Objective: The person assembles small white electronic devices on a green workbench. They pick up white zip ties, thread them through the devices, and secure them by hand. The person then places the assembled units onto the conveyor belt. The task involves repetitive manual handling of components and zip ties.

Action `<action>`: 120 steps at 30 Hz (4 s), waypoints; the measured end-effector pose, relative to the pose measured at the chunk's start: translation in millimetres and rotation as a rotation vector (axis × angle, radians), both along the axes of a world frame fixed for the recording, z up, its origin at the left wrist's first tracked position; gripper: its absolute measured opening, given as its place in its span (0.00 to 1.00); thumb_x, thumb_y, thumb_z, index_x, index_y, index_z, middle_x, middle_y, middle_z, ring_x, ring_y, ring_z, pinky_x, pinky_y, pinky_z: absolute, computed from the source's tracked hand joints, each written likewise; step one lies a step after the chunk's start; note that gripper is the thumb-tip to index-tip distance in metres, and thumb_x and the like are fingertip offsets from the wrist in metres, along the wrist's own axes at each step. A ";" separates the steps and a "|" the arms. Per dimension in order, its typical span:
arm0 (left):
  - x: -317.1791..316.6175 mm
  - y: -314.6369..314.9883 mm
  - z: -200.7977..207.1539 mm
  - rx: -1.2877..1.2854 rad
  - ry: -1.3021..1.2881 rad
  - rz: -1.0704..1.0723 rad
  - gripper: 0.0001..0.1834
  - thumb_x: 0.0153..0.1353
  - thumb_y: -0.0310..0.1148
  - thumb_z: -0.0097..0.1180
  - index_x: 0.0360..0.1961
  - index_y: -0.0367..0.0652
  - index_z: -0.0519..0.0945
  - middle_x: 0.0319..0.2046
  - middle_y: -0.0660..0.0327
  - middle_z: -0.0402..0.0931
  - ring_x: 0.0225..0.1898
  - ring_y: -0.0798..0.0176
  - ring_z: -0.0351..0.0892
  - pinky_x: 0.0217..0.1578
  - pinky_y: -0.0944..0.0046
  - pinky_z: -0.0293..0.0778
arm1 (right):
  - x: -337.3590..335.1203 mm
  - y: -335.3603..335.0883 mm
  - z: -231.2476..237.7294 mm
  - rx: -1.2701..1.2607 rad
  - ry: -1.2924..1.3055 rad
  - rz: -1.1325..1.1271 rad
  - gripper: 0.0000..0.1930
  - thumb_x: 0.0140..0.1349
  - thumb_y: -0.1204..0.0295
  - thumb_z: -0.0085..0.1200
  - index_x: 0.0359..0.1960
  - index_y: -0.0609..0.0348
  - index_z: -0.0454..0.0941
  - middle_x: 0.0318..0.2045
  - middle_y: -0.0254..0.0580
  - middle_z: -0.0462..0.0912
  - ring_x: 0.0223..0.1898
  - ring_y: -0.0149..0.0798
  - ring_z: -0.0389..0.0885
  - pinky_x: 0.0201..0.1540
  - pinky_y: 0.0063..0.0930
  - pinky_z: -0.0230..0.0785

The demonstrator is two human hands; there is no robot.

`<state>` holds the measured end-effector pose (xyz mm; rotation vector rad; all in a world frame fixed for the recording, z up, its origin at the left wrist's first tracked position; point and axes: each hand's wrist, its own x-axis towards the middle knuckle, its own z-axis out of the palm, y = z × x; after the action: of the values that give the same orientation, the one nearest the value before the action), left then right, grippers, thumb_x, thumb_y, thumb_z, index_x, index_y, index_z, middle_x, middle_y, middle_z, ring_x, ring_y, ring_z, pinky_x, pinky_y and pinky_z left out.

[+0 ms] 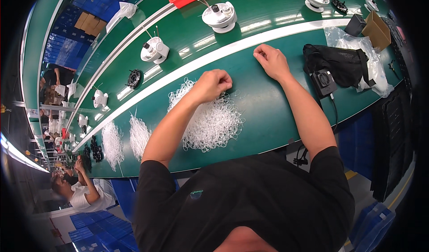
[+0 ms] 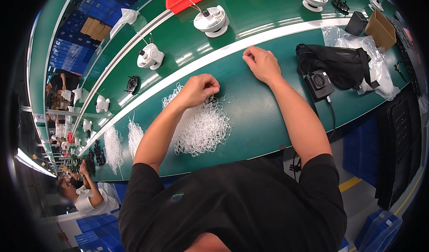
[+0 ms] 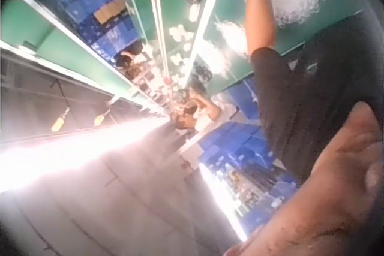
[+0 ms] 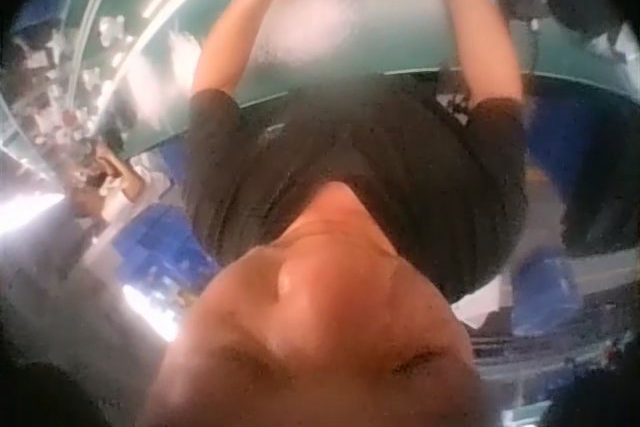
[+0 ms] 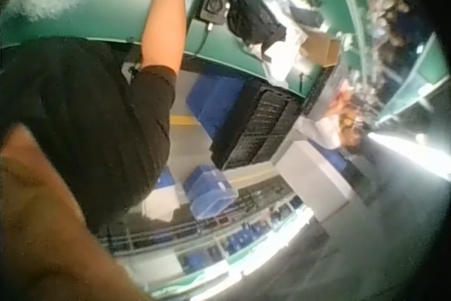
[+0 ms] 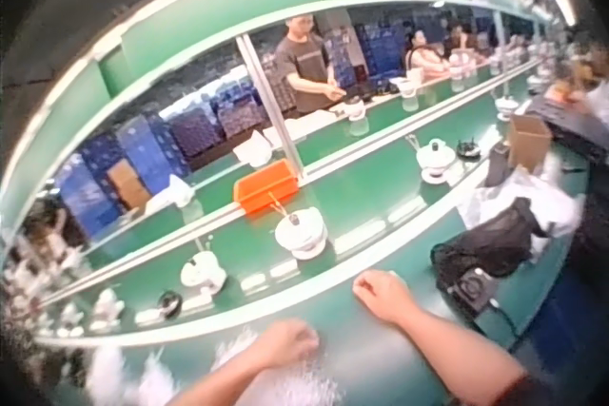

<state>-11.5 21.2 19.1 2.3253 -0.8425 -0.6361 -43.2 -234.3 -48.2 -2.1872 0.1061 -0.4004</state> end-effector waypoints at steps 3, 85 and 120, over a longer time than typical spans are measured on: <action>8.9 7.2 6.7 -0.154 0.163 0.139 0.06 0.61 0.28 0.65 0.35 0.37 0.80 0.37 0.61 0.83 0.36 0.71 0.78 0.38 0.67 0.75 | -0.2 -0.5 -1.6 0.008 -0.003 0.005 0.08 0.63 0.64 0.57 0.36 0.54 0.80 0.33 0.37 0.85 0.33 0.43 0.82 0.42 0.37 0.72; 43.5 -60.6 16.4 -0.961 0.347 0.345 0.11 0.62 0.23 0.63 0.44 0.35 0.79 0.34 0.59 0.82 0.30 0.69 0.80 0.31 0.70 0.79 | 6.9 13.8 69.4 0.159 -0.127 0.315 0.12 0.69 0.74 0.49 0.49 0.64 0.79 0.37 0.48 0.83 0.37 0.38 0.81 0.42 0.32 0.73; 25.5 -56.2 8.3 -0.203 -0.656 0.120 0.04 0.52 0.26 0.62 0.31 0.40 0.82 0.33 0.53 0.79 0.39 0.47 0.80 0.42 0.51 0.76 | 8.4 16.4 66.1 -0.074 -0.015 0.192 0.11 0.56 0.66 0.63 0.38 0.55 0.82 0.30 0.45 0.83 0.37 0.51 0.82 0.42 0.43 0.72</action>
<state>14.0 -35.0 27.4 2.3840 -0.9756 0.2816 -34.7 -217.9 17.9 -2.2430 -0.1276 -0.3159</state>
